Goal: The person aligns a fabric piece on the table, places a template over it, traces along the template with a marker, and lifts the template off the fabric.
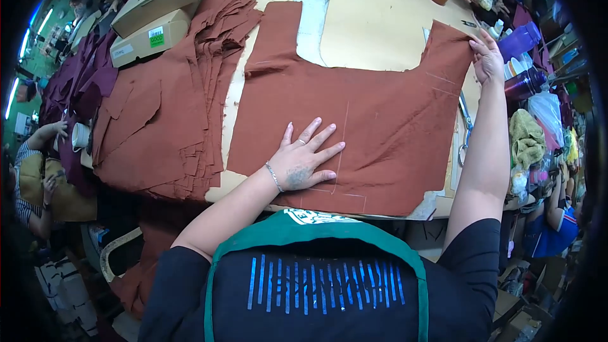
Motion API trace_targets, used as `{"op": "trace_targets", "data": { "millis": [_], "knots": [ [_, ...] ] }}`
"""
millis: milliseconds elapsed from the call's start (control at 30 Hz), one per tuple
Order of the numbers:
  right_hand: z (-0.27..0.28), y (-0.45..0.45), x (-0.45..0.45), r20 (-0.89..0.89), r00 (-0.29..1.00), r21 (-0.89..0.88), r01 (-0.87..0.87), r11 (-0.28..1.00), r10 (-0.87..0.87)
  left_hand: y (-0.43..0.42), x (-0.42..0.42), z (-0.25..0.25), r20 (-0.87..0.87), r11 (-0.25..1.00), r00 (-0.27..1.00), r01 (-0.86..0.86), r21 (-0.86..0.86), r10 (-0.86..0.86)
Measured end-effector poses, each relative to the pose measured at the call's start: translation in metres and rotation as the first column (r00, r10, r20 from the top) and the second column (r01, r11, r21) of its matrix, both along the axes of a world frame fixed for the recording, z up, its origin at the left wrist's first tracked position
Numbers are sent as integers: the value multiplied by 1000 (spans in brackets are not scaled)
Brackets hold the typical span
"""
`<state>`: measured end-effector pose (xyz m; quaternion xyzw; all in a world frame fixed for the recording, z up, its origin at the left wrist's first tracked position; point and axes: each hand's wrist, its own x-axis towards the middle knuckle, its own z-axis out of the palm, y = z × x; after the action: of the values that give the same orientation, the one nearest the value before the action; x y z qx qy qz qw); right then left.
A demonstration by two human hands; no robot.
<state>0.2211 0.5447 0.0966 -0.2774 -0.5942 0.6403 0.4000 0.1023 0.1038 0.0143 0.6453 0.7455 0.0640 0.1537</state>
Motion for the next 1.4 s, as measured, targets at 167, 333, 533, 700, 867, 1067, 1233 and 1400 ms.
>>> {"op": "trace_targets", "data": {
  "millis": [167,333,533,700,867,1067,1233,1400],
  "knots": [
    [31,-21,15,-277,943,79,-167,983,183,-2,1,-3,32,998,999,-20,64,18],
    [35,-148,51,-551,552,391,-492,778,626,5,-18,-9,465,945,883,-205,255,66],
    [-1,-277,53,222,612,305,-783,543,759,63,-1,49,969,942,79,-265,-206,234],
    [-30,-291,72,-44,827,85,-556,827,560,53,28,37,980,929,188,-370,6,69],
    [-29,-306,70,322,776,65,-590,805,542,51,27,40,236,692,952,-38,721,-194],
    [2,-286,69,515,786,362,-561,745,342,46,0,76,-30,519,998,53,853,-52],
    [31,-296,43,282,930,604,-364,709,237,51,6,116,-147,333,968,209,919,-203],
    [28,-297,40,388,891,727,-453,517,235,43,15,136,-212,229,923,293,928,-321]
  ]
}}
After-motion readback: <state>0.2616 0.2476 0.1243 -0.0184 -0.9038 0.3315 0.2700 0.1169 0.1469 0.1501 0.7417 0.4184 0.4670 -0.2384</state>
